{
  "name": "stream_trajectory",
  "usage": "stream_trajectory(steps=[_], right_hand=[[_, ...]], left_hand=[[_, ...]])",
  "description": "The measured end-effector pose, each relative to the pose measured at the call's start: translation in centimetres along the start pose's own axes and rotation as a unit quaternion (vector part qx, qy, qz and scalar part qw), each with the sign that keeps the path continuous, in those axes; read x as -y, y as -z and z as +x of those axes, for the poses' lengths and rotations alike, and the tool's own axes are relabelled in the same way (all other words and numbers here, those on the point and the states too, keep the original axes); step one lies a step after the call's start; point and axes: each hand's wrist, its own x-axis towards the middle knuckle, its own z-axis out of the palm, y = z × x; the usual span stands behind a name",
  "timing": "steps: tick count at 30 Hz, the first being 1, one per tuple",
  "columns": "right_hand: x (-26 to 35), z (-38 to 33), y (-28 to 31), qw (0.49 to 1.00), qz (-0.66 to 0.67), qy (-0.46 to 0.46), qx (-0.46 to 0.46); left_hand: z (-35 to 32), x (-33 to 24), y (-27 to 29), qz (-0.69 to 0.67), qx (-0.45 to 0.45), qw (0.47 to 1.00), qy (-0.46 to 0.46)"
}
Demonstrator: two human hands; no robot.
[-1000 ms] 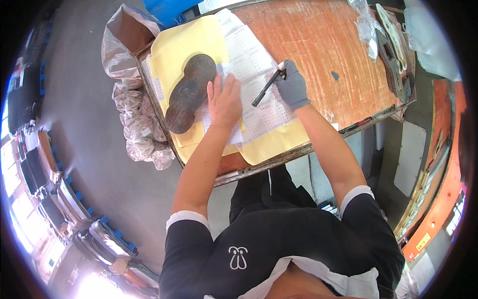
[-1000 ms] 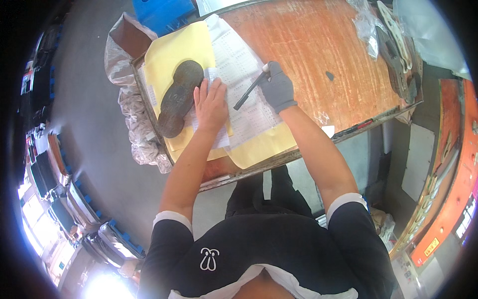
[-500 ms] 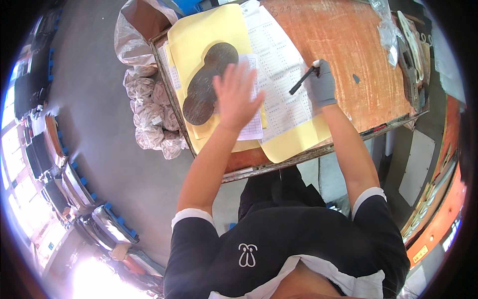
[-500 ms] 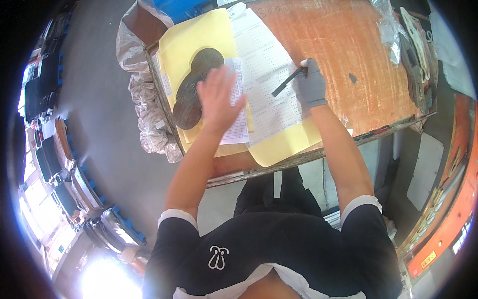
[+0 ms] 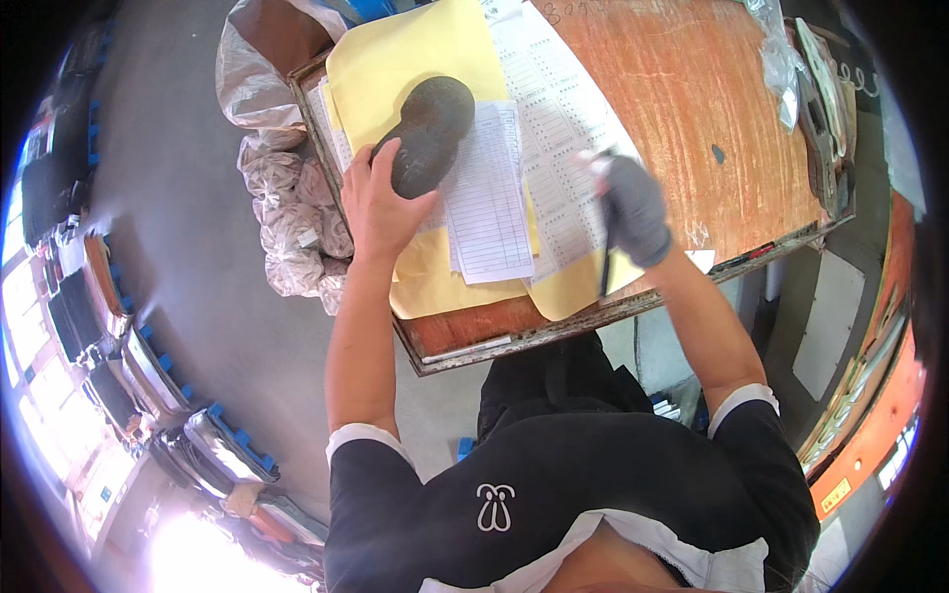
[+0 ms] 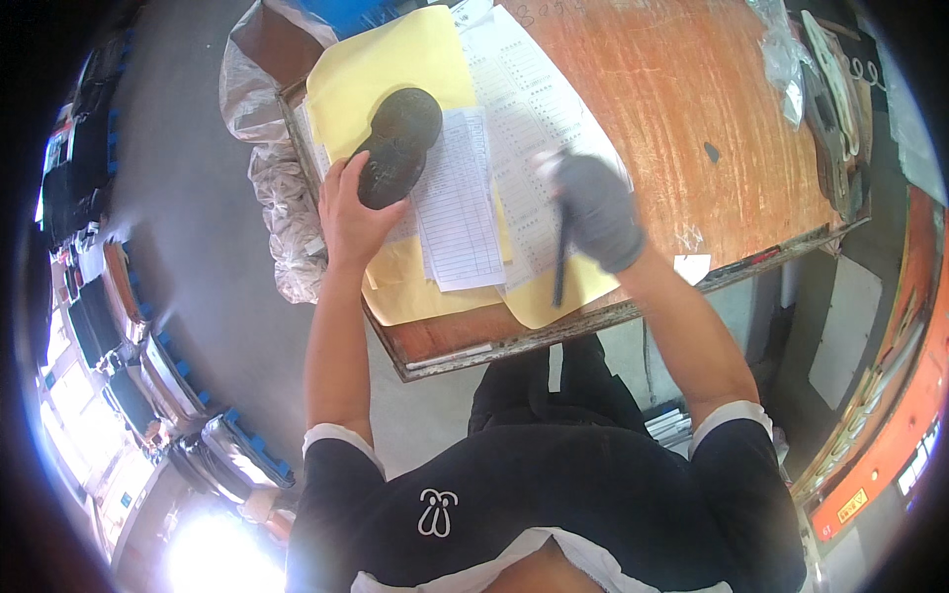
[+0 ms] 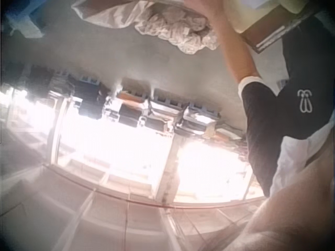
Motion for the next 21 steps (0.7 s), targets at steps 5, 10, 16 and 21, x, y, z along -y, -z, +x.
stream_trajectory(steps=[5,10,16,21], right_hand=[[2.0,0.5,-6.0,0.987,-0.103,0.047,0.112],[0.5,-0.5,-7.8,0.988,-0.129,0.069,0.058],[-0.4,-1.3,-8.1,0.987,-0.137,0.062,0.062],[-0.2,-1.1,-8.0,0.988,-0.129,0.058,0.06]], left_hand=[[1.3,1.2,0.1,-0.038,-0.055,0.998,-0.008],[2.1,1.8,0.2,-0.035,-0.065,0.997,-0.017],[1.6,1.6,1.1,-0.097,-0.072,0.992,-0.026],[2.2,0.8,0.4,-0.057,-0.03,0.997,-0.041]])
